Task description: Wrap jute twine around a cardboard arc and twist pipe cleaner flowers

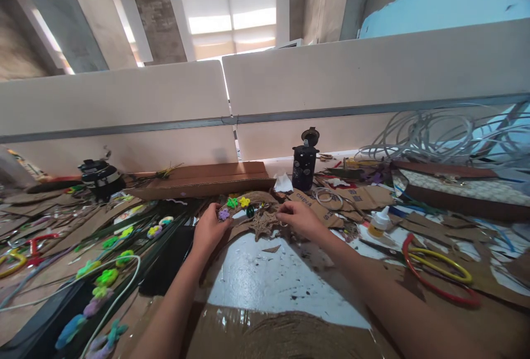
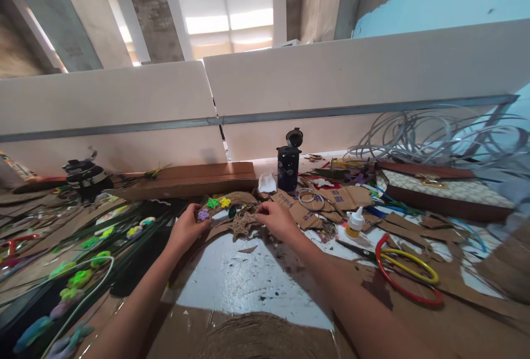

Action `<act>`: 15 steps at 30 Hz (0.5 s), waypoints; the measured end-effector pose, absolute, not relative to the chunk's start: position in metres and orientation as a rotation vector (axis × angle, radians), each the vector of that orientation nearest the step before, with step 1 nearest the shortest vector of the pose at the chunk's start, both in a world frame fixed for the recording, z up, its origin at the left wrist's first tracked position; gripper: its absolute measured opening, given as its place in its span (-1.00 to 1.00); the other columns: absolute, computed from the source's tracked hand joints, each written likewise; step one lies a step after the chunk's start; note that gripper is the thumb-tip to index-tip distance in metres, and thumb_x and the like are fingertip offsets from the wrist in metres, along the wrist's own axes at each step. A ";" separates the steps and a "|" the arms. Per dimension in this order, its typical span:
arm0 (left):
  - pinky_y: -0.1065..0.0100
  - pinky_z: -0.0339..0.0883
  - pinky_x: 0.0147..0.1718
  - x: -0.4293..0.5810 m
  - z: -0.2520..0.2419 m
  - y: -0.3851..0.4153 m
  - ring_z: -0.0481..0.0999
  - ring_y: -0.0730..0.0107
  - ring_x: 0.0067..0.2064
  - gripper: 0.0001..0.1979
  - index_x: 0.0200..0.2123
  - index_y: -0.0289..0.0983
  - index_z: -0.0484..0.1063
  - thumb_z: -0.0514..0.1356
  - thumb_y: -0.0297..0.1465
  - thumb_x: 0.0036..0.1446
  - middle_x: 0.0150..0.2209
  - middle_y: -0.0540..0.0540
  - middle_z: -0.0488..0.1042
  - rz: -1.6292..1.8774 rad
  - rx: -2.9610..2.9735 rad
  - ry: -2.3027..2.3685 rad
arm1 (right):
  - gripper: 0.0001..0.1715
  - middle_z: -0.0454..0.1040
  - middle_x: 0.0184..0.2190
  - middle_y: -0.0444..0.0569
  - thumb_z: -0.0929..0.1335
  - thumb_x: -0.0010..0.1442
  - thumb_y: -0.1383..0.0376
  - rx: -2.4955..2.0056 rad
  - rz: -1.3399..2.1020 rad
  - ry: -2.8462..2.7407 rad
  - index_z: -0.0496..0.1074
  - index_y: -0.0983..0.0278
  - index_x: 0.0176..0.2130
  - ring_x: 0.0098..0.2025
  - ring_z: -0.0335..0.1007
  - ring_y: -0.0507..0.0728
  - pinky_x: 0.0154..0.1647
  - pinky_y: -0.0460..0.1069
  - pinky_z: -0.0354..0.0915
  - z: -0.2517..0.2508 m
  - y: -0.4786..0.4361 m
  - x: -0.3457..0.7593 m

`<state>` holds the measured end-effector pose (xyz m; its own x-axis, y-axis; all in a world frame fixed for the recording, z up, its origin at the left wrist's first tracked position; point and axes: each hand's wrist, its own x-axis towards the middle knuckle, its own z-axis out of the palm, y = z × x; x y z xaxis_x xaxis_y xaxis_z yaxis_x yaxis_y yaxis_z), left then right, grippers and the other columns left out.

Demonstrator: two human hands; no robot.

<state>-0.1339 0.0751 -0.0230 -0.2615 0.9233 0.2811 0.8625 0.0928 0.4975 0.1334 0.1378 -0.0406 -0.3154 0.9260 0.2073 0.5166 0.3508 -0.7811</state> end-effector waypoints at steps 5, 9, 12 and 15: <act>0.30 0.33 -0.19 -0.138 -0.022 0.072 0.57 0.07 -0.04 -0.71 -0.08 -0.22 0.45 0.23 -0.27 0.13 -0.06 -0.21 0.61 0.856 1.877 2.215 | -0.84 0.57 -0.41 -0.03 0.36 0.10 0.28 -1.222 0.820 -1.898 0.54 0.29 -0.36 -0.33 0.46 0.17 -0.36 -0.03 0.25 -0.038 0.140 0.135; 0.21 0.32 -0.16 -0.141 -0.008 0.071 0.56 -0.02 -0.06 -0.76 -0.15 -0.26 0.52 0.13 -0.30 0.19 -0.10 -0.27 0.61 0.898 1.876 2.269 | -0.83 0.58 -0.35 -0.01 0.34 0.13 0.29 -1.176 0.798 -1.865 0.53 0.29 -0.30 -0.30 0.47 0.16 -0.30 -0.02 0.29 -0.023 0.136 0.137; 0.22 0.34 -0.14 -0.137 0.013 0.073 0.56 0.04 -0.08 -0.74 -0.21 -0.25 0.53 0.08 -0.29 0.23 -0.15 -0.22 0.62 0.959 1.919 2.221 | -0.85 0.60 -0.31 0.00 0.36 0.13 0.31 -1.143 0.756 -1.876 0.54 0.27 -0.28 -0.28 0.48 0.16 -0.27 -0.01 0.28 0.004 0.129 0.142; 0.28 0.37 -0.14 -0.120 0.042 0.067 0.57 0.12 -0.08 -0.73 -0.21 -0.21 0.54 0.06 -0.27 0.26 -0.16 -0.14 0.63 0.979 1.996 2.088 | -0.86 0.59 -0.34 -0.03 0.38 0.11 0.34 -1.121 0.708 -1.921 0.56 0.25 -0.29 -0.28 0.47 0.17 -0.26 0.00 0.25 0.039 0.114 0.153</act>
<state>-0.1196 0.0675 0.0424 -0.1410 0.9236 0.3565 0.8648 -0.0604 0.4984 0.1528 0.1137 0.0386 -0.3014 0.8877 0.3481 0.4493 0.4542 -0.7693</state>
